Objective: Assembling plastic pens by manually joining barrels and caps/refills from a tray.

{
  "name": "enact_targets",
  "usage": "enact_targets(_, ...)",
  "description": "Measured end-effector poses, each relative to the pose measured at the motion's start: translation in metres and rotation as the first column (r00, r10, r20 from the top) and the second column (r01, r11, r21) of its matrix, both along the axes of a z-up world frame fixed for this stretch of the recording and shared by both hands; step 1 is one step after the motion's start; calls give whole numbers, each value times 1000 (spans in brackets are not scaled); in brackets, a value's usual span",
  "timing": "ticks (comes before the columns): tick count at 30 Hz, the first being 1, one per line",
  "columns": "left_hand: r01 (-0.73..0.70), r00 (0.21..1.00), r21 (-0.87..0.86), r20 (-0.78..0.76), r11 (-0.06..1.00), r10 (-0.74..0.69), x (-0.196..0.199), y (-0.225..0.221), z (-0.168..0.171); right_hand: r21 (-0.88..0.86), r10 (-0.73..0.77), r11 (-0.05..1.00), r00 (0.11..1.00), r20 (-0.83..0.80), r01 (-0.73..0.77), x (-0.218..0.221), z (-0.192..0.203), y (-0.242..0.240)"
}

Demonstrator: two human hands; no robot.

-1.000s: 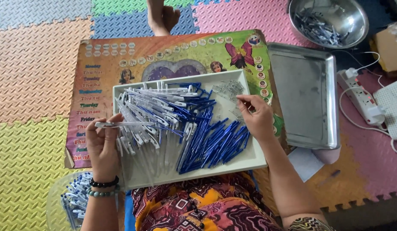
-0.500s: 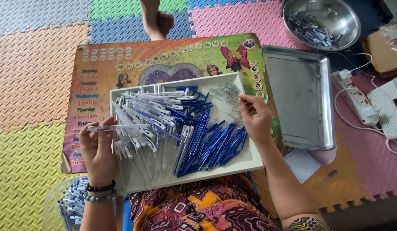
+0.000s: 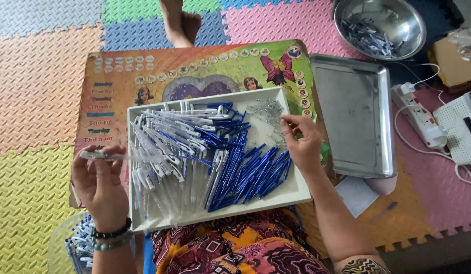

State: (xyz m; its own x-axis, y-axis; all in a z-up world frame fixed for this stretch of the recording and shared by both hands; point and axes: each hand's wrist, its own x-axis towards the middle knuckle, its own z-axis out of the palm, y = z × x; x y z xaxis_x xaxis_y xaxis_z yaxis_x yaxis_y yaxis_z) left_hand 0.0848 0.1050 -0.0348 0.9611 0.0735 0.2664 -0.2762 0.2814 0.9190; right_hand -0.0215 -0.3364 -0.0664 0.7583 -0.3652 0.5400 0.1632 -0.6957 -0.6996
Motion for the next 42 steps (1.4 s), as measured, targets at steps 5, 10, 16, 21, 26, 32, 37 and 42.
enact_targets(5,236,966,412,-3,880,-258,-52,-37,27,118,14,993,997,-79,-4,-1,11,3)
enact_targets(10,666,744,300,-341,683,-575,-90,-97,33,304,168,945,976,-142,-119,-13,74,48)
enact_targets(16,725,624,44,-464,687,-629,-93,-117,38,494,471,786,878,-88,-372,-16,103,98)
enact_targets(21,627,737,-32,-301,779,-605,-97,-113,30,609,475,715,878,-64,-342,-18,91,108)
enact_targets(26,631,738,-18,-295,776,-607,-97,-108,23,605,505,704,861,-59,-372,-19,79,109)
enact_targets(32,637,742,7,-277,771,-610,-99,-102,24,455,590,733,805,-57,-505,-17,69,93)
enact_targets(37,631,752,53,-287,774,-594,-95,-92,19,257,649,749,755,-97,-611,-3,82,78)
enact_targets(42,642,739,40,-300,766,-603,-83,-88,18,-198,471,843,864,-177,-500,46,39,65)
